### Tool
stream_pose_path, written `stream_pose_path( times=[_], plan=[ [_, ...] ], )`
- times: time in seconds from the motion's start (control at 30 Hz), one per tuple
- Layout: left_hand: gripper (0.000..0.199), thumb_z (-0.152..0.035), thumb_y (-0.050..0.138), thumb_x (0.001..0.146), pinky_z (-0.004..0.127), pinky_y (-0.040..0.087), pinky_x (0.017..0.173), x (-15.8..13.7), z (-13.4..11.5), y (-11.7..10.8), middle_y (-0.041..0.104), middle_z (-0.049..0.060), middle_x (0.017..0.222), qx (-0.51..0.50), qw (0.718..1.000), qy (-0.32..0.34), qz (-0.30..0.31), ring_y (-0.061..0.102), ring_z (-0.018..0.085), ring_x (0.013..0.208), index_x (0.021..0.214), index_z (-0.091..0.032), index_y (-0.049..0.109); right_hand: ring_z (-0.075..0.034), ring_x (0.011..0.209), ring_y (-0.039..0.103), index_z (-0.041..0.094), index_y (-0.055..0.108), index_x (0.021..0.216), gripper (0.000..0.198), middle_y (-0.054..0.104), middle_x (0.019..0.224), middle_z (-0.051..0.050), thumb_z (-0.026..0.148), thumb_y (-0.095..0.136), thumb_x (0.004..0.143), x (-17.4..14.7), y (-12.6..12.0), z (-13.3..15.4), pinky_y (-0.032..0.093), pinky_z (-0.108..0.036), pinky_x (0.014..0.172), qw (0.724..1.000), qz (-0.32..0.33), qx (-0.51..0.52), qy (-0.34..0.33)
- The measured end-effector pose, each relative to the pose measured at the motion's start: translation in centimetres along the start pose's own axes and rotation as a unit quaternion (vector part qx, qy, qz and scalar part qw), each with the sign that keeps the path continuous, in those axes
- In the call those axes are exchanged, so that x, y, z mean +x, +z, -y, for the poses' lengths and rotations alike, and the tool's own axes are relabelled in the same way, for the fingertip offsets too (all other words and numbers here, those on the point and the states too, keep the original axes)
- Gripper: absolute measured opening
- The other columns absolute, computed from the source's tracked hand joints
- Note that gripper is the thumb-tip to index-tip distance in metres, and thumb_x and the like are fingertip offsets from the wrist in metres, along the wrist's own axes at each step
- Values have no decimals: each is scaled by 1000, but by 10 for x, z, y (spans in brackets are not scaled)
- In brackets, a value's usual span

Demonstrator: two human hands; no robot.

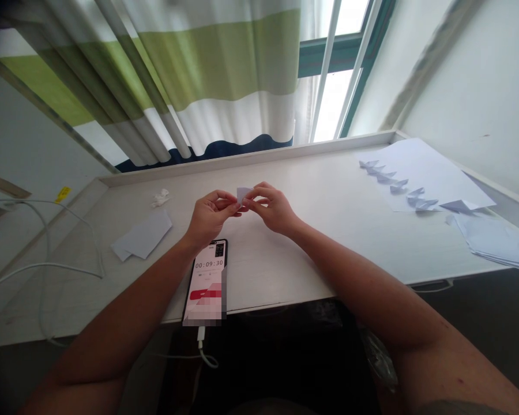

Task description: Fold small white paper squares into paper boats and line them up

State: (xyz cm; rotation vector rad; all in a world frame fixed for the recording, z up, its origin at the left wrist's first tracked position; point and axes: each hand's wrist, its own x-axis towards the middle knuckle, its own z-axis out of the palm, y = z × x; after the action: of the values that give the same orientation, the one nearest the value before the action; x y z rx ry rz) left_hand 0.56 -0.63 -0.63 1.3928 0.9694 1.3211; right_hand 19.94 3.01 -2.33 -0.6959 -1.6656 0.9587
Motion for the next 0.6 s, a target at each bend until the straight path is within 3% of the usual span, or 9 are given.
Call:
stream_pose_path(
  times=[0.17, 0.37, 0.6],
  plan=[
    [32, -39, 93, 81, 40, 66, 88, -2, -2, 2, 85, 10, 92, 22, 1000, -6, 10, 84, 27, 95, 95, -15, 77, -22, 84, 73, 22, 75, 84, 51, 71, 92, -5, 72, 85, 83, 1, 1, 0, 65, -41, 79, 1000, 2, 22, 20],
    [38, -36, 98, 74, 42, 66, 97, -3, 0, 3, 86, 10, 98, 16, 1000, -2, 16, 83, 25, 98, 98, -14, 78, -22, 81, 73, 21, 75, 81, 57, 73, 86, -5, 76, 88, 75, 3, -1, 2, 66, -40, 79, 998, -13, 44, 40],
    [35, -34, 96, 77, 42, 64, 95, -1, 5, 1, 86, 10, 95, 7, 999, -11, 31, 84, 26, 98, 96, -15, 73, -21, 75, 75, 20, 73, 82, 55, 76, 79, -4, 70, 94, 71, 2, 1, 0, 64, -40, 75, 996, -9, 67, 61]
  ],
)
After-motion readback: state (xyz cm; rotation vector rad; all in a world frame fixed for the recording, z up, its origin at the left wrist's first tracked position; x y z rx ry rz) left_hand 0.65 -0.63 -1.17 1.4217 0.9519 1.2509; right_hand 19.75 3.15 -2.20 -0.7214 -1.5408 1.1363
